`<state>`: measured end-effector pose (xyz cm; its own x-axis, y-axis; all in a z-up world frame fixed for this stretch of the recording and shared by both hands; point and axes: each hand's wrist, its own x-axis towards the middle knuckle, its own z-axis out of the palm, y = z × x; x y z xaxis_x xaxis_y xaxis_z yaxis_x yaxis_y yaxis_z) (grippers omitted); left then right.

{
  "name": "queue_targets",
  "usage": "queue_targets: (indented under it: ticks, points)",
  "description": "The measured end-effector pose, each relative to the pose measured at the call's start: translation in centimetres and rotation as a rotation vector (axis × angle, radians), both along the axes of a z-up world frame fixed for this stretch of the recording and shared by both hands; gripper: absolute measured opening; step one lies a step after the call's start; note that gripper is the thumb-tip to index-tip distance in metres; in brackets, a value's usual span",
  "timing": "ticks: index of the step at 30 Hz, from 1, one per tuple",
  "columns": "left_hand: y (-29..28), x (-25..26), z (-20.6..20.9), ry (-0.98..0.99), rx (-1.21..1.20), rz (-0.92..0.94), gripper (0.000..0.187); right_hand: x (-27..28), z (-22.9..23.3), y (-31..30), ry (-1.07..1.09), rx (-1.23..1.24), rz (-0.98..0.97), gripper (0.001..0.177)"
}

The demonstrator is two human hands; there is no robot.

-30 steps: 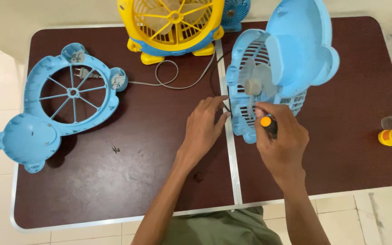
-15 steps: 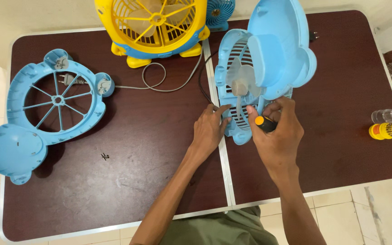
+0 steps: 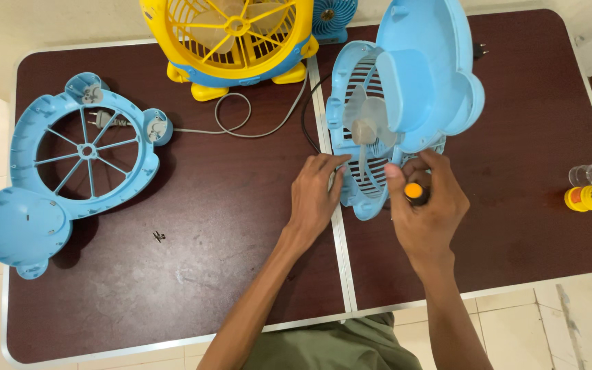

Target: The person disassembles a blue bear-shaped desk fan using a screwdriver. They remove the front grille, fan blades, and motor housing, placing the parts on the table.

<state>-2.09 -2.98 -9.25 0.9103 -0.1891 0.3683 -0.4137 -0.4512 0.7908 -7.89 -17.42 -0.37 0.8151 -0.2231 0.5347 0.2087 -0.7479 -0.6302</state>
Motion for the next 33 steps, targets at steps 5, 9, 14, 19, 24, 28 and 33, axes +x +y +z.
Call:
queue_targets:
  ticks: [5, 9, 14, 19, 24, 28, 33]
  points:
    - [-0.3, -2.4, 4.9, -0.008, -0.366, -0.082, 0.024, -0.4, -0.6, -0.6, -0.089, 0.007, 0.044, 0.017]
    - [-0.7, -3.4, 6.9, -0.109, -0.414, -0.113, 0.029, -0.4, -1.3, -0.8, -0.107, 0.072, 0.036, 0.015]
    - [-1.5, -3.8, 7.3, -0.116, -0.42, -0.071, 0.034, -0.2, -1.7, -1.2, -0.079, 0.171, 0.053, 0.011]
    - [-2.9, -5.0, 7.0, -0.072, -0.461, 0.022, 0.03, -0.5, -2.1, -1.1, -0.095, 0.207, 0.062, 0.011]
    - [-2.9, -5.1, 6.9, -0.013, -0.475, 0.029, 0.028, -0.4, -1.9, -1.6, -0.102, 0.212, 0.138, 0.014]
    - [-2.7, -4.7, 7.1, -0.031, -0.476, -0.006, 0.028, -0.4, -1.2, -1.8, -0.066, 0.152, 0.091, 0.013]
    - [-2.6, -4.5, 7.2, -0.061, -0.437, -0.004, 0.027, -0.3, -0.4, -1.6, -0.088, 0.021, 0.094, 0.011]
